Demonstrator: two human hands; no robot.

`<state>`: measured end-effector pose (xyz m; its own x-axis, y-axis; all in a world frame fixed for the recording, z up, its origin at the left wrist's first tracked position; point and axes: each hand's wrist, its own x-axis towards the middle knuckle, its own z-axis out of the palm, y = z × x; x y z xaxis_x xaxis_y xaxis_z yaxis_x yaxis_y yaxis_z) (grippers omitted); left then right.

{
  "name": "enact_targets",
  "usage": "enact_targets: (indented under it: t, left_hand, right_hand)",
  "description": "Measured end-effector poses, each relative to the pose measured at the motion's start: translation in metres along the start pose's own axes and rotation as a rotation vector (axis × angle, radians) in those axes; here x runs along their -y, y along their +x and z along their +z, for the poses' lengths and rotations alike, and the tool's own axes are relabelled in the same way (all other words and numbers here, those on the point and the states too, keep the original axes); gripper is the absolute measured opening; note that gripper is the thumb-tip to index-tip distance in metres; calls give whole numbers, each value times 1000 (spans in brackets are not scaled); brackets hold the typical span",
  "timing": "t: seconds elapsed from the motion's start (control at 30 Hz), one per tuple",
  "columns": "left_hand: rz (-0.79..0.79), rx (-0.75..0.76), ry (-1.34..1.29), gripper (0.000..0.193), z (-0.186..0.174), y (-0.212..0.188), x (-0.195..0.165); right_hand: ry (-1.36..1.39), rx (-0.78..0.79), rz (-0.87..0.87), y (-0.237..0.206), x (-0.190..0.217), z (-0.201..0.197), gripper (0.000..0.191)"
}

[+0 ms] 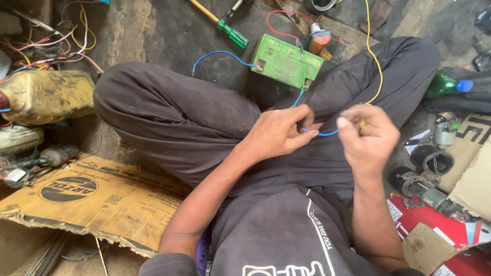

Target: The person sits on the workshop floor repairing a small electric starter motor. They file the motor shaft with a flat file, connect wires from the motor to a green battery charger box that lights a bulb, disassemble the motor end cap by hand, and sand the housing and components with an abrasive pad.

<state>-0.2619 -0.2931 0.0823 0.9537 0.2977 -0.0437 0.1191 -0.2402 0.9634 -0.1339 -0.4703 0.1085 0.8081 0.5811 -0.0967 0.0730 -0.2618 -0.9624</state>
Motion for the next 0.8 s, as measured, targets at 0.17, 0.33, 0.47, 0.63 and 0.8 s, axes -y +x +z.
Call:
enact_targets:
  t: [0.17, 0.33, 0.47, 0.63, 0.8]
  left_hand:
    - [98, -64, 84, 13, 34, 24, -21]
    - [208, -89, -94, 23, 68, 37, -53]
    - [47, -106, -376, 24, 111, 43, -84]
    - [-126, -39, -456, 19, 133, 63, -90]
    - [-44, -86, -466, 18, 125, 76, -85]
  right_hand:
    - [692, -1, 23, -3, -13, -53, 7]
    - [643, 46, 46, -2, -26, -101, 10]
    - [624, 76, 180, -6, -40, -134, 10]
    - [488, 116, 67, 2, -40, -166, 7]
    - [181, -15, -30, 27, -1, -192, 19]
